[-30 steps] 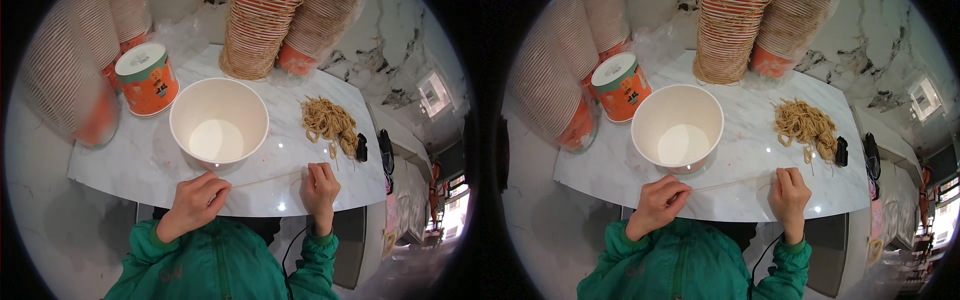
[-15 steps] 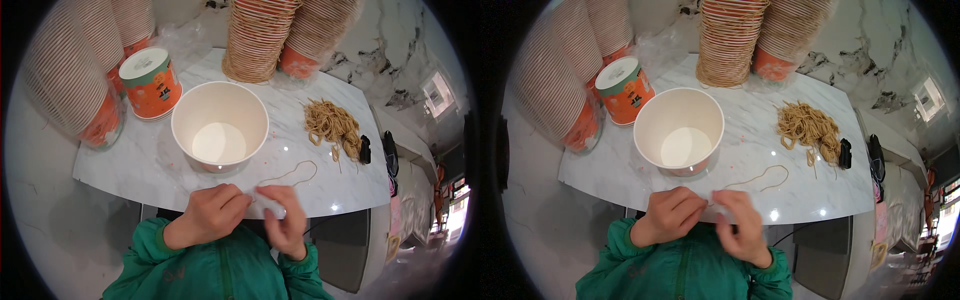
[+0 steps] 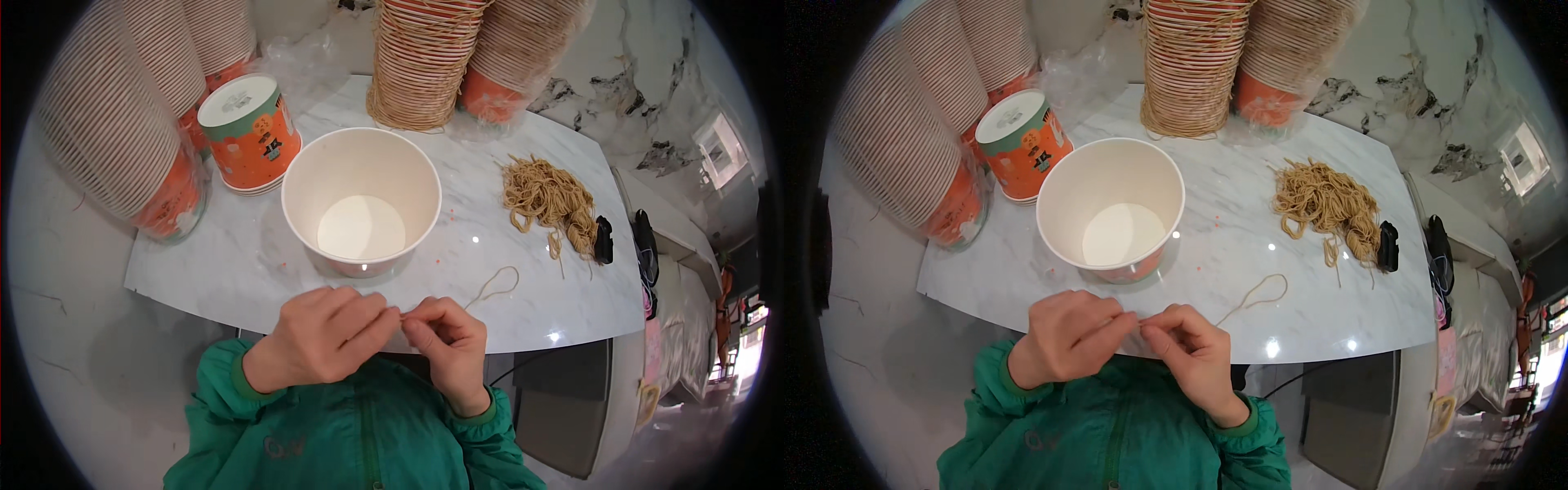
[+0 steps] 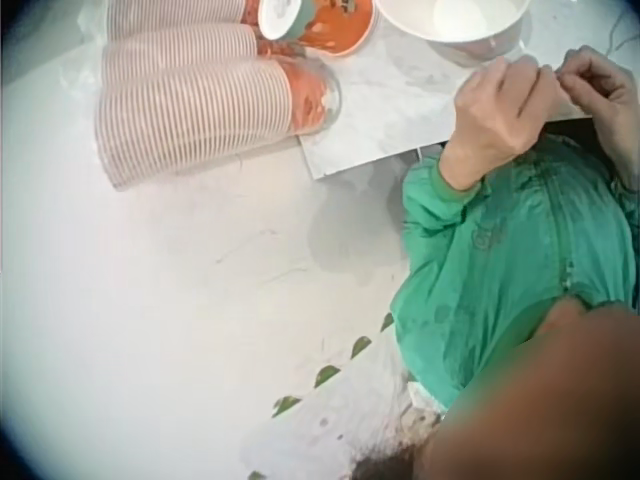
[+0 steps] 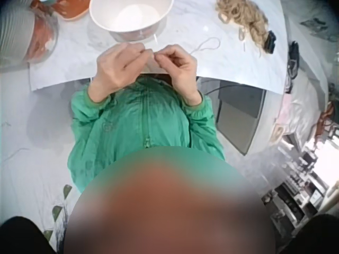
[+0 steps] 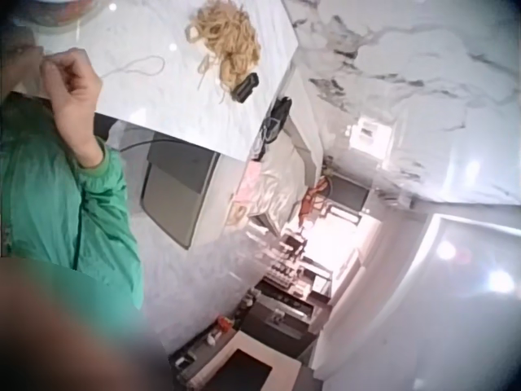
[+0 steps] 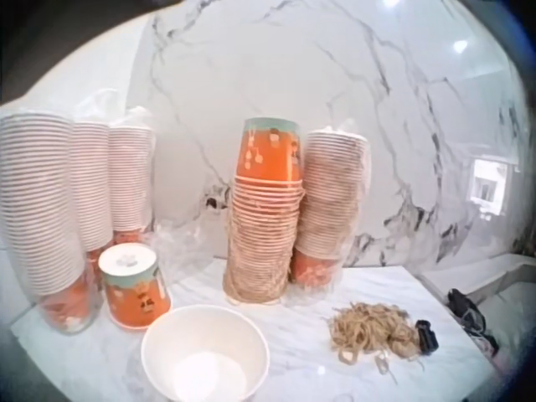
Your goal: Tying strings onto paper buckets to create handles.
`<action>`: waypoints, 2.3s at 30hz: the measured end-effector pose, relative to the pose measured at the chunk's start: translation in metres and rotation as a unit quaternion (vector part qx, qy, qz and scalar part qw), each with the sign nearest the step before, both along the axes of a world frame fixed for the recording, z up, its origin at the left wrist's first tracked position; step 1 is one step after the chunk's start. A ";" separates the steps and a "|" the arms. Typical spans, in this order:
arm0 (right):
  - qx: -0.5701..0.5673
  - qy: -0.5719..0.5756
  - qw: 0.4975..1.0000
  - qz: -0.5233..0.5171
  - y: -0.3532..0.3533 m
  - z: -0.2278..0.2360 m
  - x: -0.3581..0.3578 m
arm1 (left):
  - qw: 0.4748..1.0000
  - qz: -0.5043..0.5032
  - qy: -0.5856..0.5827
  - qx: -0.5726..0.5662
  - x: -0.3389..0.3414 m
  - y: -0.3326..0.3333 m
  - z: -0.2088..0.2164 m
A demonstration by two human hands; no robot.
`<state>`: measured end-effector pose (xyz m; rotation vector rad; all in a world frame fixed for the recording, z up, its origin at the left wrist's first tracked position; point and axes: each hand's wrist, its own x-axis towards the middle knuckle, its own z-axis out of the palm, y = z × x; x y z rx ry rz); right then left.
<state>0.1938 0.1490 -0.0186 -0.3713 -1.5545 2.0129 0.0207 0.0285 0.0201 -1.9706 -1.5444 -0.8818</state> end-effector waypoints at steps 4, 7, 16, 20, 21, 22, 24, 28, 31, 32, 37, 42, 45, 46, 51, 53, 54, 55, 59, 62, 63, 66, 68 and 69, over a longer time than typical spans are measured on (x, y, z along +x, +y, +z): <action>0.060 0.036 0.990 -0.124 0.005 0.003 -0.013 | 0.994 0.060 -0.016 0.093 -0.015 0.002 0.013; 0.132 0.046 0.974 -0.177 0.009 -0.001 -0.020 | 0.992 0.091 -0.051 0.075 -0.022 0.009 0.040; 0.151 0.113 0.946 -0.263 0.004 -0.012 -0.051 | 0.938 -0.008 -0.264 -0.224 -0.051 0.042 0.078; 0.138 0.108 0.949 -0.261 -0.001 -0.015 -0.055 | 0.924 -0.030 -0.254 -0.283 -0.058 0.051 0.073; 0.126 0.113 0.952 -0.256 -0.002 -0.014 -0.057 | 0.929 -0.035 -0.245 -0.275 -0.060 0.053 0.069; 0.114 0.117 0.954 -0.251 -0.003 -0.014 -0.058 | 0.929 -0.036 -0.245 -0.276 -0.062 0.054 0.068; 0.109 0.127 0.953 -0.251 -0.002 -0.016 -0.059 | 0.898 -0.024 -0.315 -0.307 -0.064 0.057 0.068; 0.081 0.139 0.953 -0.258 -0.001 -0.022 -0.065 | 0.876 -0.005 -0.323 -0.357 -0.068 0.059 0.073; 0.114 0.124 0.951 -0.259 -0.001 -0.023 -0.067 | 0.865 -0.017 -0.334 -0.374 -0.071 0.059 0.073; 0.114 0.124 0.951 -0.260 -0.001 -0.023 -0.068 | 0.863 -0.011 -0.329 -0.383 -0.072 0.059 0.073; 0.113 0.126 0.951 -0.258 -0.002 -0.021 -0.069 | 0.854 -0.017 -0.325 -0.406 -0.070 0.059 0.079; 0.109 0.118 0.952 -0.259 -0.001 -0.020 -0.072 | 0.862 -0.075 -0.280 -0.416 -0.076 0.068 0.075; 0.112 0.108 0.957 -0.246 -0.002 -0.019 -0.073 | 0.849 -0.086 -0.274 -0.443 -0.078 0.073 0.079; 0.112 0.106 0.959 -0.237 -0.002 -0.018 -0.073 | 0.850 -0.085 -0.274 -0.442 -0.079 0.075 0.079; 0.112 0.105 0.960 -0.235 0.000 -0.018 -0.076 | 0.840 -0.138 -0.286 -0.439 -0.082 0.081 0.072; 0.115 0.107 0.959 -0.235 0.001 -0.017 -0.077 | 0.838 -0.136 -0.298 -0.436 -0.082 0.085 0.068; 0.102 0.105 0.962 -0.232 0.002 -0.015 -0.077 | 0.836 -0.135 -0.310 -0.433 -0.082 0.086 0.067; 0.089 0.102 0.964 -0.229 0.002 -0.014 -0.076 | 0.836 -0.134 -0.310 -0.432 -0.081 0.087 0.066; 0.094 0.098 0.963 -0.231 0.003 -0.013 -0.076 | 0.835 -0.118 -0.314 -0.436 -0.079 0.086 0.068; 0.119 0.077 0.966 -0.216 0.005 -0.011 -0.073 | 0.870 -0.071 -0.289 -0.393 -0.075 0.076 0.072; 0.034 0.061 0.985 -0.157 0.007 -0.008 -0.067 | 0.894 -0.037 -0.271 -0.354 -0.072 0.070 0.073; -0.068 0.003 0.995 -0.071 0.016 -0.006 -0.053 | 0.961 0.031 -0.206 -0.179 -0.054 0.041 0.079; -0.042 -0.088 0.995 0.010 0.019 -0.013 -0.045 | 0.972 0.045 -0.212 -0.089 -0.036 0.016 0.073; -0.021 -0.096 0.995 0.036 0.020 -0.020 -0.042 | 0.974 0.058 -0.209 -0.059 -0.026 0.007 0.068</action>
